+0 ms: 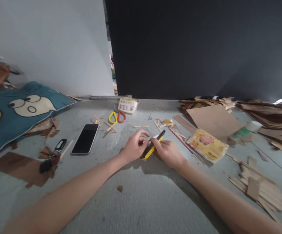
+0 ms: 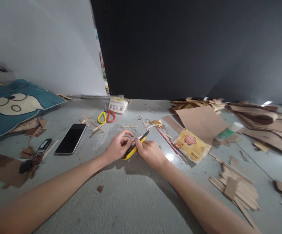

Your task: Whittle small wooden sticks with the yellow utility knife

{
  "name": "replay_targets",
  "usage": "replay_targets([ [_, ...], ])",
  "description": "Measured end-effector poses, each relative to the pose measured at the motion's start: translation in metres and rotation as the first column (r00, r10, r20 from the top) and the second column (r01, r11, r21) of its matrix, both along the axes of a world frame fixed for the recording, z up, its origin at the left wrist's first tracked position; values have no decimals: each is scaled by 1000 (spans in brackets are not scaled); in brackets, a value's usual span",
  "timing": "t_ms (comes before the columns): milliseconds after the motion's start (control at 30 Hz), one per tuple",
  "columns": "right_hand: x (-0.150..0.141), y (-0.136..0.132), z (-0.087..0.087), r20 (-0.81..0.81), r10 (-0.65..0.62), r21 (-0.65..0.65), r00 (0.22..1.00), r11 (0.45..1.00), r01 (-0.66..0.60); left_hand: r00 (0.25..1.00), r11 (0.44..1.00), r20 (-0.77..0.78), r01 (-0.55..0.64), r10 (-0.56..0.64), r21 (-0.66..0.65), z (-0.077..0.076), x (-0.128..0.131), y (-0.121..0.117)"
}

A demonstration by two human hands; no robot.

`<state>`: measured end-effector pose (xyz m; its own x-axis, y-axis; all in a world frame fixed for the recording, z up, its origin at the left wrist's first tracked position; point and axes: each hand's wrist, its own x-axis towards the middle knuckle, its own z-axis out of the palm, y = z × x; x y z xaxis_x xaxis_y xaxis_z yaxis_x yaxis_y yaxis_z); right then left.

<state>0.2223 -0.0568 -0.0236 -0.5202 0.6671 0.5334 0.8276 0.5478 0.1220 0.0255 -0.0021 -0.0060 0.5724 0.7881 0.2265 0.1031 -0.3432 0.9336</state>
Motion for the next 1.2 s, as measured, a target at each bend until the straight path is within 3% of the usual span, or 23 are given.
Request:
replay_targets([
  [167,12,5,9,59,3,182,998,983,-14,995,983,53,96,-89,-156,0,0,-7],
  [233,15,7,9,49,-24,187,998,982,14,987,965,106,143,-121,-221,0,0,-9],
  [333,17,10,6,8,-37,164,999,986,35,981,928,179,130,-70,-350,-1,3,-5],
  [400,15,10,3,-31,-9,155,999,988,14,982,888,189,103,-19,-448,-2,5,0],
  [467,13,9,0,-64,42,143,997,989,-33,988,853,149,119,-50,-507,-3,7,5],
  [600,9,6,-1,-72,115,117,991,987,-106,984,896,143,160,-110,-415,-1,9,6],
  [767,5,3,1,-54,103,121,993,988,-96,980,917,140,184,-142,-355,3,8,1],
  [1033,3,2,3,4,66,135,998,989,-65,983,936,162,134,-84,-325,2,8,2],
  [1200,5,3,2,-34,82,40,996,996,-81,992,972,107,96,-74,-214,-5,7,3],
])
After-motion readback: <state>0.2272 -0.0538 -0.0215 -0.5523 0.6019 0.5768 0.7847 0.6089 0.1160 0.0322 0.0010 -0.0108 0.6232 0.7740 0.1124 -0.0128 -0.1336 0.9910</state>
